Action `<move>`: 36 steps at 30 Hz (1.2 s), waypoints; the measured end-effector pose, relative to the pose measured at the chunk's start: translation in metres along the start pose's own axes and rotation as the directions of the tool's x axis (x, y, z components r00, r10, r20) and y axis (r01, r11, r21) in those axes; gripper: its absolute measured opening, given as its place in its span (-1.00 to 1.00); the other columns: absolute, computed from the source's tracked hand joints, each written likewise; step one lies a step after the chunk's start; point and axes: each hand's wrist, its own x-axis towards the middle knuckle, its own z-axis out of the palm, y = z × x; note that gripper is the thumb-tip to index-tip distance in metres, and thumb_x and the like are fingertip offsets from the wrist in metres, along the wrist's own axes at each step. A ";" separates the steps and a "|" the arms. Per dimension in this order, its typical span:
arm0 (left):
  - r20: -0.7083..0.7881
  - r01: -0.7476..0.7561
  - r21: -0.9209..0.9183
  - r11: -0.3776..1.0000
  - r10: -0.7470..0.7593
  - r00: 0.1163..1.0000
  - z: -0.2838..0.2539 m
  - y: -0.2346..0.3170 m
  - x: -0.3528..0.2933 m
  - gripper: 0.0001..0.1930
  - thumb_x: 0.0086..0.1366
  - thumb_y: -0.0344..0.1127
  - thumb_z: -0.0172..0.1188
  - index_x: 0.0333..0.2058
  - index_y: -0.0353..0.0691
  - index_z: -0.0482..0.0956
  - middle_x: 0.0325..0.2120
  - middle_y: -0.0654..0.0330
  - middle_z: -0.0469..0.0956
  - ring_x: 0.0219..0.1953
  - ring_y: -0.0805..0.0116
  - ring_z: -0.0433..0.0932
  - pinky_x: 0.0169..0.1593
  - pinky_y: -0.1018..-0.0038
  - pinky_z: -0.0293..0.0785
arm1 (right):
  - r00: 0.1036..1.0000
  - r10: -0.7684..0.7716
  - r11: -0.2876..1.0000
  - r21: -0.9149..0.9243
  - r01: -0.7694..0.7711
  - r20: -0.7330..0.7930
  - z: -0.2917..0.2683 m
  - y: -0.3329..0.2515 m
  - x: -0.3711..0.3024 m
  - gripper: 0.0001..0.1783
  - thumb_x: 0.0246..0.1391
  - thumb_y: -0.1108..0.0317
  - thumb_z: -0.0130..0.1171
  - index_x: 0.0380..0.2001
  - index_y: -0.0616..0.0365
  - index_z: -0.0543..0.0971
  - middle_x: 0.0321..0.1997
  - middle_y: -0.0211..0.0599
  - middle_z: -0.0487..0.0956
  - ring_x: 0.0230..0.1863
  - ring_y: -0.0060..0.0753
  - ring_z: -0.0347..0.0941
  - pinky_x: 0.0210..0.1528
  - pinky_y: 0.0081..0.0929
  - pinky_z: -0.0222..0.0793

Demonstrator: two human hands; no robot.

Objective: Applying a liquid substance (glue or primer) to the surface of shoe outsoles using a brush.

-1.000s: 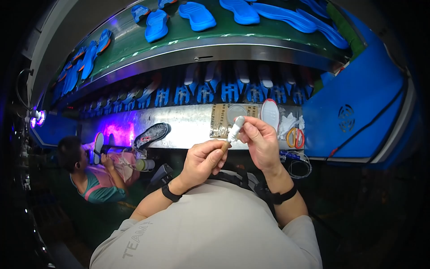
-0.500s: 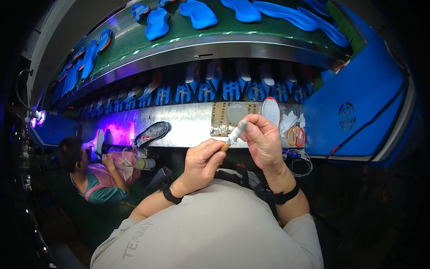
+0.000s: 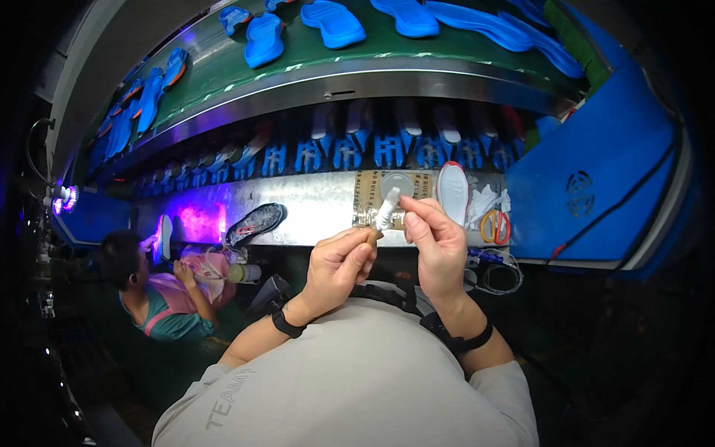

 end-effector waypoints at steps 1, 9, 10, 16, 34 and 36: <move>0.000 0.000 0.002 1.000 0.000 1.000 -0.001 -0.001 0.000 -0.77 0.46 -0.43 0.03 -0.05 -0.43 0.56 -0.39 0.22 0.49 -0.53 0.59 0.42 -0.53 0.68 0.33 | 1.000 0.000 1.000 0.002 0.000 0.000 0.000 -0.001 0.000 -0.70 0.29 0.48 0.06 0.02 0.38 0.58 -0.26 -0.43 0.47 -0.35 -0.65 0.30 -0.27 -0.68 0.24; 0.107 0.292 -0.495 0.818 -0.276 0.955 -0.018 -0.015 0.007 -0.64 0.47 -0.21 0.06 0.02 -0.44 0.50 -0.27 0.12 0.56 -0.32 0.42 0.51 -0.22 0.50 0.52 | 0.966 -0.258 0.781 -0.582 0.225 0.028 -0.005 -0.003 0.004 -0.69 0.19 0.59 0.06 -0.02 0.27 0.61 -0.29 -0.31 0.48 -0.34 -0.56 0.37 -0.29 -0.63 0.30; 0.075 0.261 -0.535 0.804 -0.262 0.962 -0.017 -0.014 0.010 -0.66 0.45 -0.23 0.09 0.02 -0.40 0.52 -0.21 0.09 0.58 -0.18 0.37 0.53 -0.02 0.43 0.49 | 0.938 -0.327 0.671 -0.672 0.315 0.112 -0.004 -0.005 0.001 -0.62 0.06 0.68 0.10 -0.04 0.21 0.62 -0.29 -0.26 0.49 -0.36 -0.40 0.44 -0.31 -0.53 0.37; -0.018 0.192 -0.614 0.766 -0.256 0.966 -0.023 -0.020 0.017 -0.77 0.39 -0.39 0.15 -0.04 -0.36 0.54 -0.26 0.23 0.58 -0.22 0.50 0.53 -0.06 0.55 0.46 | 0.632 -0.391 0.217 -0.600 0.770 0.669 -0.002 0.010 -0.005 -0.53 -0.12 0.56 0.27 -0.04 0.06 0.63 -0.31 -0.36 0.44 -0.40 -0.30 0.44 -0.35 -0.38 0.39; -0.008 -0.066 0.497 0.865 0.081 0.997 -0.216 0.067 0.125 -0.76 0.16 -0.21 0.39 -0.28 -0.25 0.73 -0.44 0.13 0.70 -0.45 0.43 0.64 -0.29 0.45 0.58 | 0.966 -0.141 0.907 -0.419 0.039 -0.215 -0.006 0.058 0.026 -0.58 0.32 0.28 -0.10 0.07 0.37 0.49 -0.21 -0.18 0.60 -0.37 -0.59 0.41 -0.32 -0.58 0.35; -0.053 -0.069 0.946 0.318 0.361 0.931 -0.287 0.085 0.161 -0.77 0.16 -0.23 0.33 -0.29 -0.27 0.71 -0.42 0.08 0.68 -0.40 0.21 0.66 -0.26 0.38 0.59 | 0.916 0.021 0.988 -0.132 -0.081 -0.401 -0.008 0.067 0.034 -0.59 0.32 0.25 -0.06 0.05 0.35 0.51 -0.24 -0.20 0.60 -0.39 -0.59 0.37 -0.35 -0.59 0.30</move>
